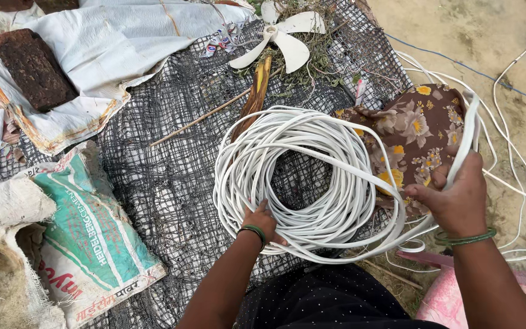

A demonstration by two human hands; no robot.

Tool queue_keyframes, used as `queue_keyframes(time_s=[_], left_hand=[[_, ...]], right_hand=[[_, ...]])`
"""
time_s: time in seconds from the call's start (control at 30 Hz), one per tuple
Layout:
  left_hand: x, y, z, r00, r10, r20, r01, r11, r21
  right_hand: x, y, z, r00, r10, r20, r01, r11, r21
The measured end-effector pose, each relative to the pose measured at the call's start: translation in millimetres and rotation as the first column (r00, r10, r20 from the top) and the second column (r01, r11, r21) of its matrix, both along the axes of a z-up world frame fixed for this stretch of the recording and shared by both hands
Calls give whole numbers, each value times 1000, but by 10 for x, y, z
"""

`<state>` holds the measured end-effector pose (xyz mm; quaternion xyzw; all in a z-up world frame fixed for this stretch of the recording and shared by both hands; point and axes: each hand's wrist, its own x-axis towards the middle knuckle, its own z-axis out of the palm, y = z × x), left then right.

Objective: The person winds a white cable into a circular coil by hand on a mesh surface.

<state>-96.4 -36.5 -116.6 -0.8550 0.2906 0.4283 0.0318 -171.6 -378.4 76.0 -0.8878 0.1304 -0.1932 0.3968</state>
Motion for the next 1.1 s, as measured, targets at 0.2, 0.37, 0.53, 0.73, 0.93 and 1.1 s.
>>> queue_keyframes(time_s=[0.2,0.37,0.53,0.73,0.93,1.1], left_hand=[[37,-40,-120,997,59,-49,-59,998,-1],[32,-82,38,998,-6,-62,11,996,83],[-25,-48,320,1000,12,-6,-11,998,61],[48,-82,426,999,-24,-38,29,989,142],[110,-144,401,992,82,-99,-70,991,117],[248,-428,774,972,59,-227,18,946,323]], right_hand=[[736,179,-344,987,-45,-156,-15,930,-366],[1252,-1,-1288,943,-87,-320,-86,867,-490],[1397,23,-2230,991,60,-121,-121,786,-606],[1365,79,-2437,989,-17,-144,-77,784,-616],[1370,51,-2609,991,5,-136,-92,763,-640],[1362,71,-2649,986,-16,-168,-96,767,-634]])
